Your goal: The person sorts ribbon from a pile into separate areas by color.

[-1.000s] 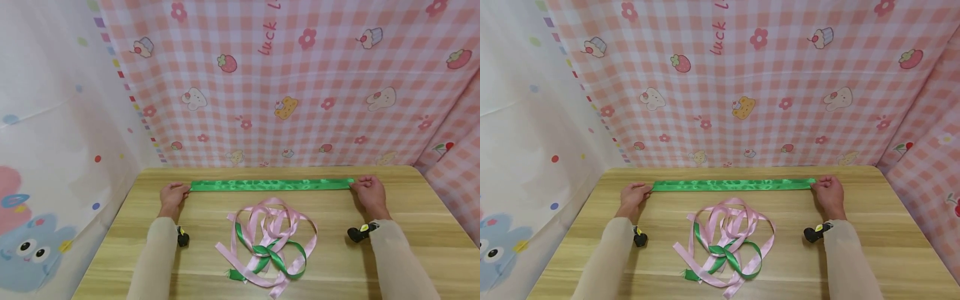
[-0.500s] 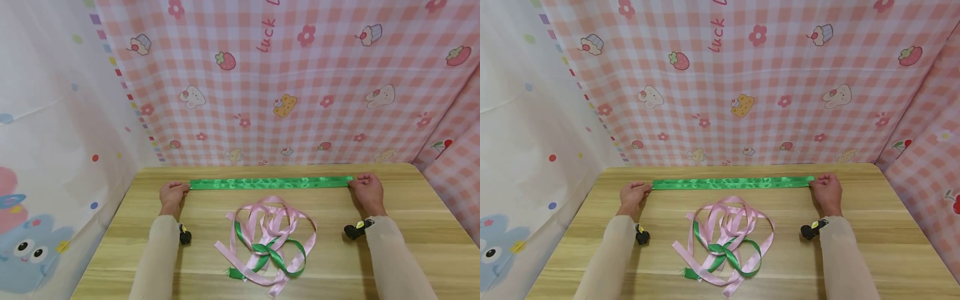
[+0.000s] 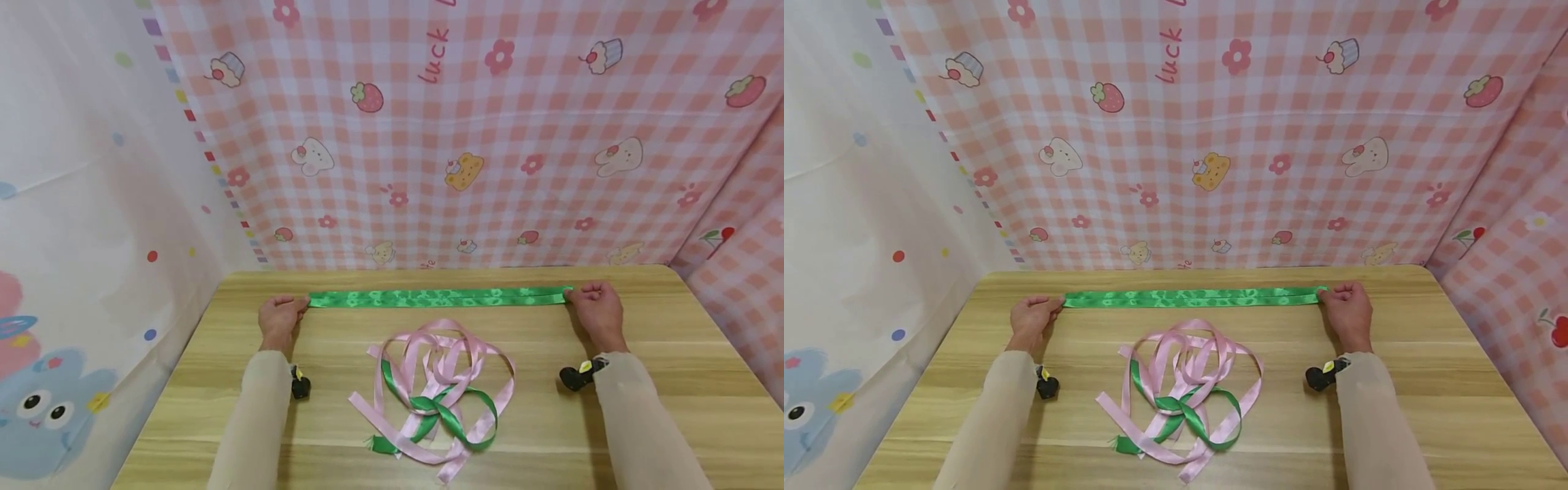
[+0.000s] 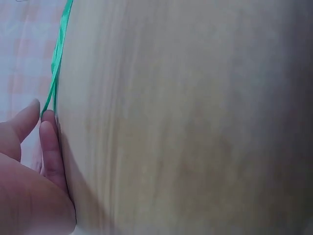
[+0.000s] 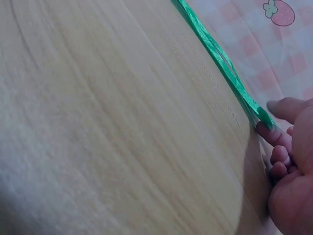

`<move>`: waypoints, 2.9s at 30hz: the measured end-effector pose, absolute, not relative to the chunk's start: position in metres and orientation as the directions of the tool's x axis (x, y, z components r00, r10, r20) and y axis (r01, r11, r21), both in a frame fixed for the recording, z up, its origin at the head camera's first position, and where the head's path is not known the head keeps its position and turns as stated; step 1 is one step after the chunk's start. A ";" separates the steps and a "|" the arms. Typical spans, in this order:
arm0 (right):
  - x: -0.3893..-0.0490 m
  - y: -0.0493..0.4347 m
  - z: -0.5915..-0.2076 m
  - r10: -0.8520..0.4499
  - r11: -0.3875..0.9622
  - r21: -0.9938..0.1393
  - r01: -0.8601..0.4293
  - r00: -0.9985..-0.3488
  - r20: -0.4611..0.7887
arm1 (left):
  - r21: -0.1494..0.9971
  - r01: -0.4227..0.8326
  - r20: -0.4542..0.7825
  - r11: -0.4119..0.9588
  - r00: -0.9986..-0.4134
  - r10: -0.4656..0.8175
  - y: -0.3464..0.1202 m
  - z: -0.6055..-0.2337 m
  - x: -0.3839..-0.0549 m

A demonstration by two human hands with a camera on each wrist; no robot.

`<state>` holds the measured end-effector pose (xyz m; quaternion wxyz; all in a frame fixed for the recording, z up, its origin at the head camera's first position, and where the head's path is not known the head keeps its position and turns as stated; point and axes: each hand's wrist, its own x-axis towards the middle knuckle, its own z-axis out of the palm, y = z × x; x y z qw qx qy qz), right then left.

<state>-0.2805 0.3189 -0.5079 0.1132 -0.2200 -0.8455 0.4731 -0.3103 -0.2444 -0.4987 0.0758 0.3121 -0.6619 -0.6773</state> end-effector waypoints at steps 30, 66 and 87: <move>-0.179 0.232 -0.474 -0.065 0.728 -0.644 -0.233 -0.960 0.273 | 0.929 0.151 0.000 0.338 -0.913 0.408 -0.151 -0.461 -0.199; -0.247 0.243 -0.494 -0.184 0.917 -0.378 -0.126 -0.976 -0.121 | 0.315 0.189 -0.198 0.930 -0.945 0.259 -0.189 -0.492 -0.263; -0.140 0.150 -0.480 -0.633 0.497 -0.679 -0.540 -0.761 0.141 | 0.740 0.526 -0.022 0.419 -0.605 0.796 -0.096 -0.471 -0.188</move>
